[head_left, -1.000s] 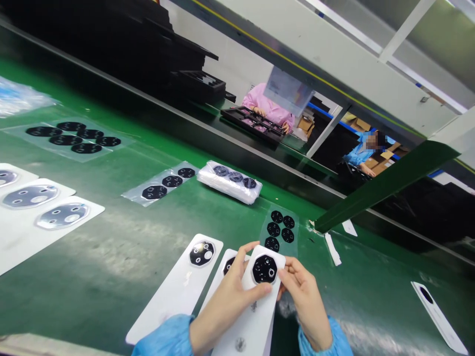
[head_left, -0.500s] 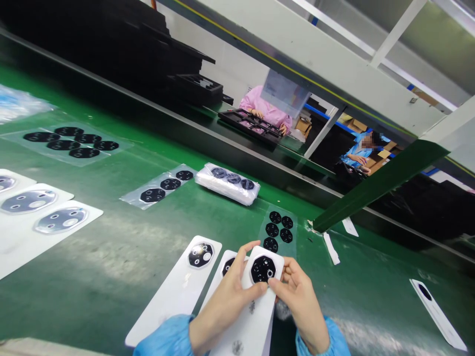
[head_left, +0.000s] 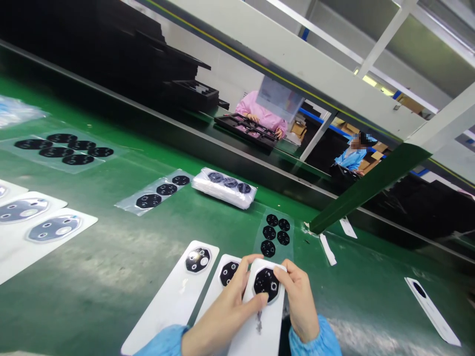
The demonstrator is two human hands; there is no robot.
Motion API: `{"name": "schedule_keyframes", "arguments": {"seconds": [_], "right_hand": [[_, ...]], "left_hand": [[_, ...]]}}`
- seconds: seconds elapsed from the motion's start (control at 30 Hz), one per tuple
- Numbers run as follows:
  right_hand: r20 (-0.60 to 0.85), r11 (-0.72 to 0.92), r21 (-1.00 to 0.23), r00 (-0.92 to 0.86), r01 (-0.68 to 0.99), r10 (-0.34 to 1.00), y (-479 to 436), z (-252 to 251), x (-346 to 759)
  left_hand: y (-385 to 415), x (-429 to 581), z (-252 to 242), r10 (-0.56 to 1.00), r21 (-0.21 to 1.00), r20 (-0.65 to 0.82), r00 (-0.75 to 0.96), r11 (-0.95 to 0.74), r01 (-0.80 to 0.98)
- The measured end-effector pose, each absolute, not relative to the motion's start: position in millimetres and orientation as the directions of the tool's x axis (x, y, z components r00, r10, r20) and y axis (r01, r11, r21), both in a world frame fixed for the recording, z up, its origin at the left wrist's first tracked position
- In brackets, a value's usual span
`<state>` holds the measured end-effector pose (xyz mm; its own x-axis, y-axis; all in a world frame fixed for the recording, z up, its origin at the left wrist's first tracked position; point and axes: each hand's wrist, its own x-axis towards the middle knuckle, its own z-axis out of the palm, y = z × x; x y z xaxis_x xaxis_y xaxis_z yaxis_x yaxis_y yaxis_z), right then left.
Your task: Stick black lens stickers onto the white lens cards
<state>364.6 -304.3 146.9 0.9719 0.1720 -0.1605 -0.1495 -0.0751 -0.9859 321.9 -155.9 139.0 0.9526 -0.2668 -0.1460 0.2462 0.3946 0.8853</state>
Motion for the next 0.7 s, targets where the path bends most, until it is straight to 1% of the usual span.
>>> {"name": "schedule_keyframes", "arguments": {"seconds": [0.17,0.33,0.43,0.57,0.63,0.7], "right_hand": [[-0.102,-0.177,-0.983,0.962,-0.057,0.253,-303,152,365],[-0.103,-0.234,-0.972,0.946,-0.029,0.307,-302,157,365],[-0.099,-0.247,-0.969,0.954,-0.027,0.283,-298,156,363],[-0.133,-0.173,-0.98,0.966,-0.095,0.222,-292,150,363],[-0.158,-0.141,-0.981,0.965,-0.131,0.209,-290,149,364],[-0.161,-0.133,-0.982,0.967,-0.136,0.199,-290,149,366]], "left_hand": [[-155,332,144,-0.142,0.928,-0.173,0.975,0.309,0.21],[-152,337,153,-0.139,0.911,-0.196,0.971,0.339,0.233],[-152,336,154,-0.134,0.89,-0.222,0.966,0.377,0.257],[-151,337,153,-0.119,0.868,-0.255,0.96,0.41,0.281],[-148,336,154,-0.152,0.859,-0.258,0.954,0.416,0.298],[-143,333,155,-0.222,0.848,-0.233,0.947,0.431,0.31]]}}
